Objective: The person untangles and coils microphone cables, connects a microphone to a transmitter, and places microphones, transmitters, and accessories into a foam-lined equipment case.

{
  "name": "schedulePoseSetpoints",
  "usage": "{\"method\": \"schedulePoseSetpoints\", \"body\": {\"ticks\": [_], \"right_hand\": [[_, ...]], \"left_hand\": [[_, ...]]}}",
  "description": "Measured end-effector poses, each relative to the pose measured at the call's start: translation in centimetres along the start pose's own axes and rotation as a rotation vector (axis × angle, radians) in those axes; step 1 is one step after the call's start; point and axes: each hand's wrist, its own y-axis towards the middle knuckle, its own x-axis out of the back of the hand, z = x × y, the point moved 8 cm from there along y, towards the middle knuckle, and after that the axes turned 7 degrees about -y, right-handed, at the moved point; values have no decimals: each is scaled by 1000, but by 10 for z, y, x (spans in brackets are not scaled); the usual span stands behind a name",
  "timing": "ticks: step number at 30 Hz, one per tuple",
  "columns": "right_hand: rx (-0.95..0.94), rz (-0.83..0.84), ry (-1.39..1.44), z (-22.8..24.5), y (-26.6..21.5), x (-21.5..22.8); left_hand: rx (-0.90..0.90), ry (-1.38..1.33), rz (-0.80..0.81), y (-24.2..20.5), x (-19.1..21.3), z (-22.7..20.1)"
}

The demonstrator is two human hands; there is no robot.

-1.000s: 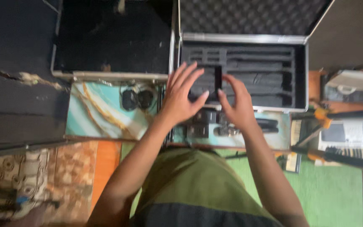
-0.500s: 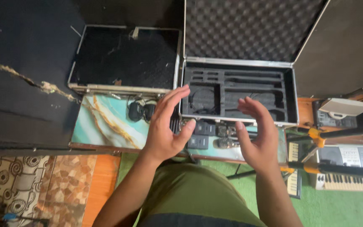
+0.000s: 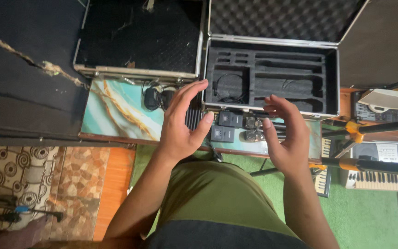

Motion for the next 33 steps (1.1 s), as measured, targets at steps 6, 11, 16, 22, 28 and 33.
{"method": "schedulePoseSetpoints", "body": {"ticks": [6, 11, 16, 22, 28, 33], "right_hand": [[-23, 53, 1, 0, 0, -18], [-20, 144, 32, 0, 8, -46], [11, 228, 89, 7, 21, -77], [-28, 301, 216, 11, 36, -117], [-84, 385, 258, -9, 48, -186], [-182, 444, 228, -54, 50, -278]], "left_hand": [[18, 57, -69, -8, 22, 4], [48, 96, -146, -22, 50, 9], [92, 124, -218, -34, 75, 13], [163, 183, -285, -44, 107, 29], [244, 223, -328, -52, 138, 101], [318, 254, -331, -64, 157, 206]]}}
